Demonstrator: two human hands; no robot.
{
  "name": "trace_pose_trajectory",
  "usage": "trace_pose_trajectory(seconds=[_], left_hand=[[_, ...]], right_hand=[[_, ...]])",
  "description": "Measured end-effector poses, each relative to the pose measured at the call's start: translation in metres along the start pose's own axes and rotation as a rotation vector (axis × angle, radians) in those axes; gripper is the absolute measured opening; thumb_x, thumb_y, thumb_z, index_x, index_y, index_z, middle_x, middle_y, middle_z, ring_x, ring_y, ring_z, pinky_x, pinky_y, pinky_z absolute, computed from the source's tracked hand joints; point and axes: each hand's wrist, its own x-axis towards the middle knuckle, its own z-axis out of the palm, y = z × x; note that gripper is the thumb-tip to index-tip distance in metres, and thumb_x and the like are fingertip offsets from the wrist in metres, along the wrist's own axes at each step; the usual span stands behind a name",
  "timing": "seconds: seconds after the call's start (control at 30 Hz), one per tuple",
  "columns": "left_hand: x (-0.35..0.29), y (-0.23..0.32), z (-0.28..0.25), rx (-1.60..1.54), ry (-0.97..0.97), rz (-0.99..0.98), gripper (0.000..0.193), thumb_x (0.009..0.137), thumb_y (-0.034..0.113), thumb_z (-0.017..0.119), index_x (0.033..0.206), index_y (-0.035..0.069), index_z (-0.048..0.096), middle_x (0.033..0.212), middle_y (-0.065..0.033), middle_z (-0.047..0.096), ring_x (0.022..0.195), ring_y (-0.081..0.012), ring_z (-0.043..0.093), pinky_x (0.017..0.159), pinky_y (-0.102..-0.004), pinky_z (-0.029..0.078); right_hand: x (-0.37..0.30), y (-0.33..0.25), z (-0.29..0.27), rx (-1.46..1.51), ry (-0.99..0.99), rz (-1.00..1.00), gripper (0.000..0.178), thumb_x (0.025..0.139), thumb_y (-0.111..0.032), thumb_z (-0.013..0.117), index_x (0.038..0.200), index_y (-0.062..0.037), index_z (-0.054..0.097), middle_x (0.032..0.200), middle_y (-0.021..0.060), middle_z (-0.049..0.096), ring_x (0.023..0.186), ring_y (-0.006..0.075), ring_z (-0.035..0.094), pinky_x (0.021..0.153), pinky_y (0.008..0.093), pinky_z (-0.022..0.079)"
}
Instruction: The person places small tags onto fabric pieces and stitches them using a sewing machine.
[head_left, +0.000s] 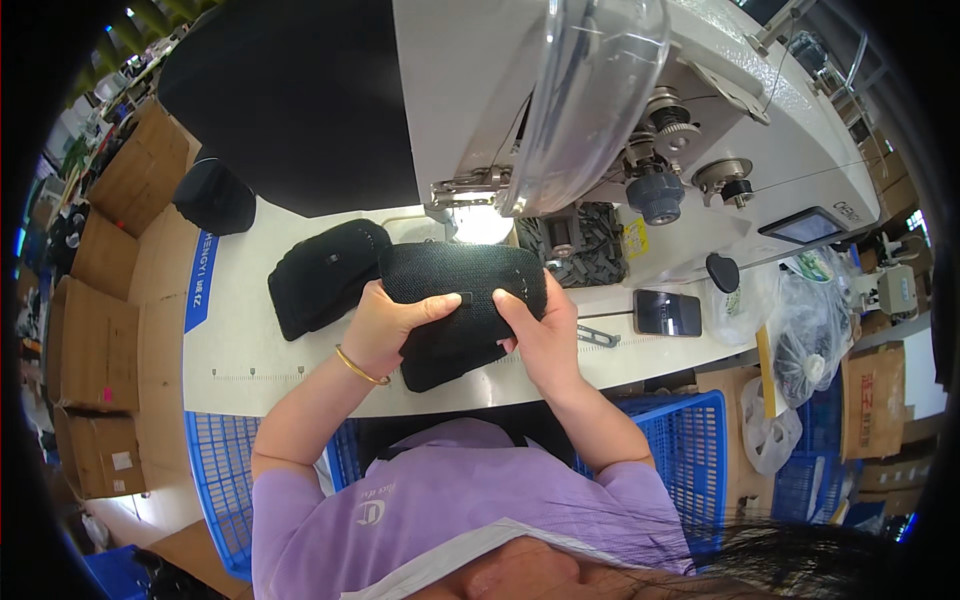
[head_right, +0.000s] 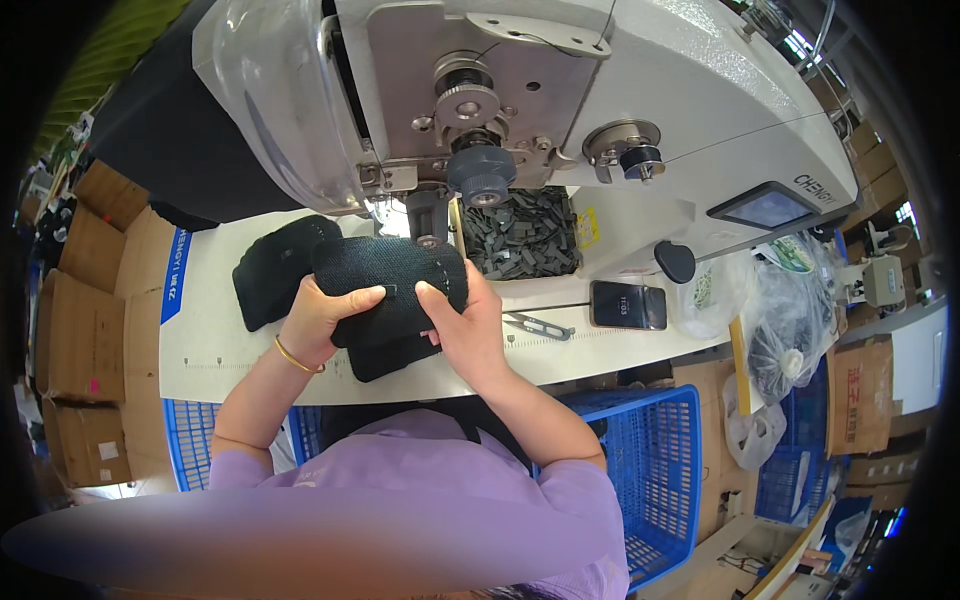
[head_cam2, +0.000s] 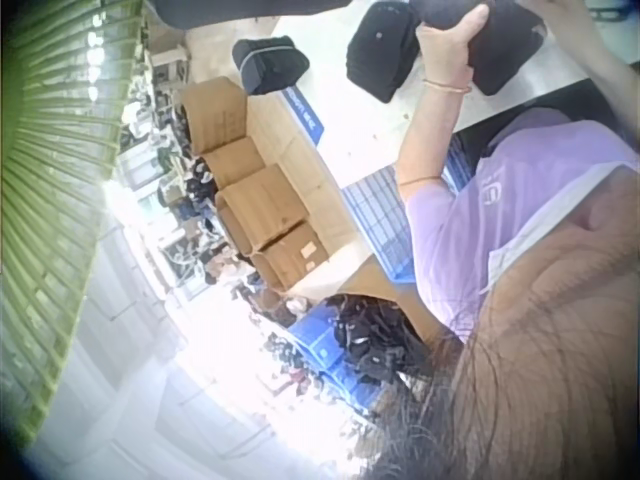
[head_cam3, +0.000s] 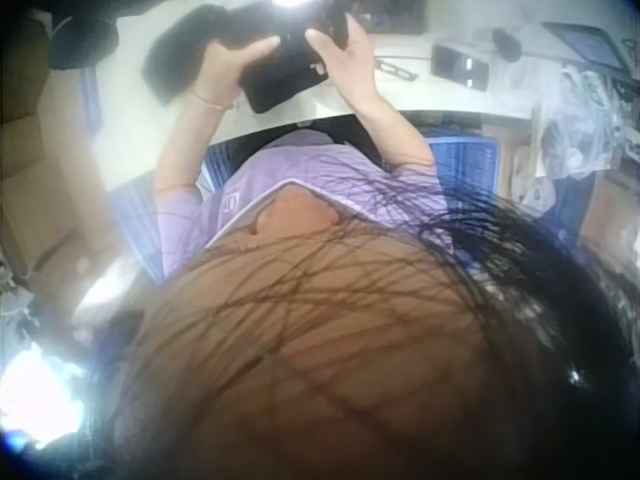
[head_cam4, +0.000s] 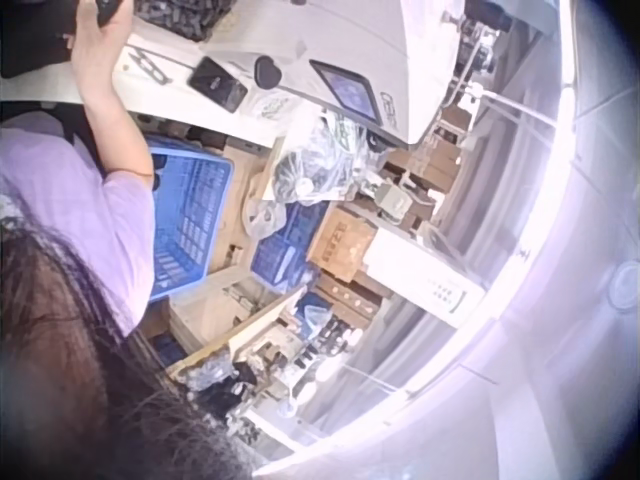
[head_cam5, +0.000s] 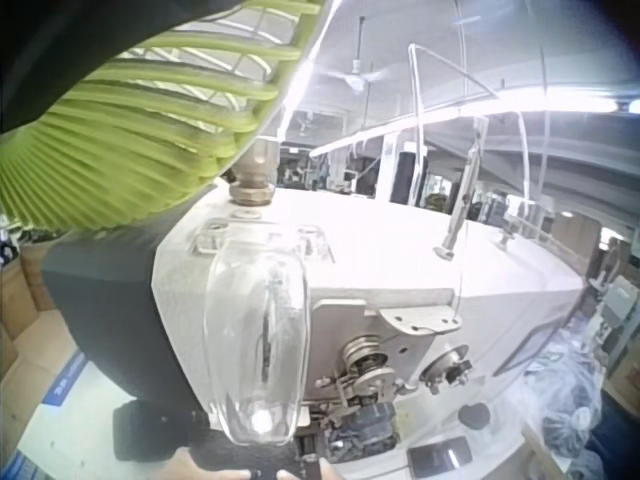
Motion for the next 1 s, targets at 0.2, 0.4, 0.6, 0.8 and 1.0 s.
trace_pose_trajectory(seconds=[0.2, 0.4, 0.6, 0.8, 1.0], left_hand=[[-0.003, 0.005, 0.004, 0.025, 0.086, 0.038, 0.034, 0.073, -0.003, 0.073, 0.104, -0.005, 0.059, 0.097, -0.0101, 0.065, 0.084, -0.0177, 0.065, 0.077, -0.0306, 0.055], [0.021, 0.024, 0.008, 0.022, 0.126, 0.103, 0.026, 0.075, -0.002, 0.068, 0.1, -0.003, 0.064, 0.092, -0.0075, 0.066, 0.081, -0.0155, 0.064, 0.074, -0.0287, 0.053], [0.045, 0.025, 0.002, 0.073, 0.196, 0.148, 0.015, 0.076, 0.0, 0.069, 0.09, -0.001, 0.067, 0.088, -0.0064, 0.067, 0.08, -0.014, 0.062, 0.075, -0.0275, 0.049], [0.044, 0.026, 0.007, 0.082, 0.23, 0.165, 0.012, 0.076, 0.0, 0.068, 0.088, -0.001, 0.066, 0.088, -0.0062, 0.066, 0.08, -0.014, 0.062, 0.077, -0.0275, 0.048], [0.042, 0.026, 0.008, 0.136, 0.238, 0.178, 0.013, 0.075, 0.0, 0.069, 0.087, 0.0, 0.065, 0.087, -0.005, 0.066, 0.079, -0.0131, 0.061, 0.075, -0.0268, 0.048]], right_hand=[[0.0, 0.0, 0.002, -0.025, -0.018, -0.043, 0.027, 0.09, -0.012, 0.058, 0.114, -0.0016, 0.052, 0.071, 0.0001, 0.056, 0.051, 0.0025, 0.049, 0.043, 0.0173, 0.04], [0.033, -0.012, 0.001, -0.159, 0.058, -0.072, 0.029, 0.091, -0.008, 0.052, 0.118, 0.0023, 0.047, 0.066, 0.0015, 0.054, 0.048, 0.0042, 0.049, 0.042, 0.0193, 0.041], [0.059, -0.014, 0.004, -0.108, 0.133, -0.062, 0.008, 0.093, -0.008, 0.051, 0.095, -0.0005, 0.051, 0.066, 0.0041, 0.057, 0.046, 0.0076, 0.053, 0.039, 0.0216, 0.04], [0.059, -0.014, 0.004, -0.107, 0.119, -0.087, 0.007, 0.093, -0.005, 0.05, 0.098, -0.0012, 0.051, 0.068, 0.0046, 0.058, 0.047, 0.0081, 0.054, 0.039, 0.0212, 0.041], [0.059, -0.01, 0.003, -0.028, 0.158, -0.115, 0.021, 0.082, -0.015, 0.066, 0.091, 0.002, 0.058, 0.066, 0.0053, 0.058, 0.045, 0.0106, 0.052, 0.039, 0.022, 0.038]])
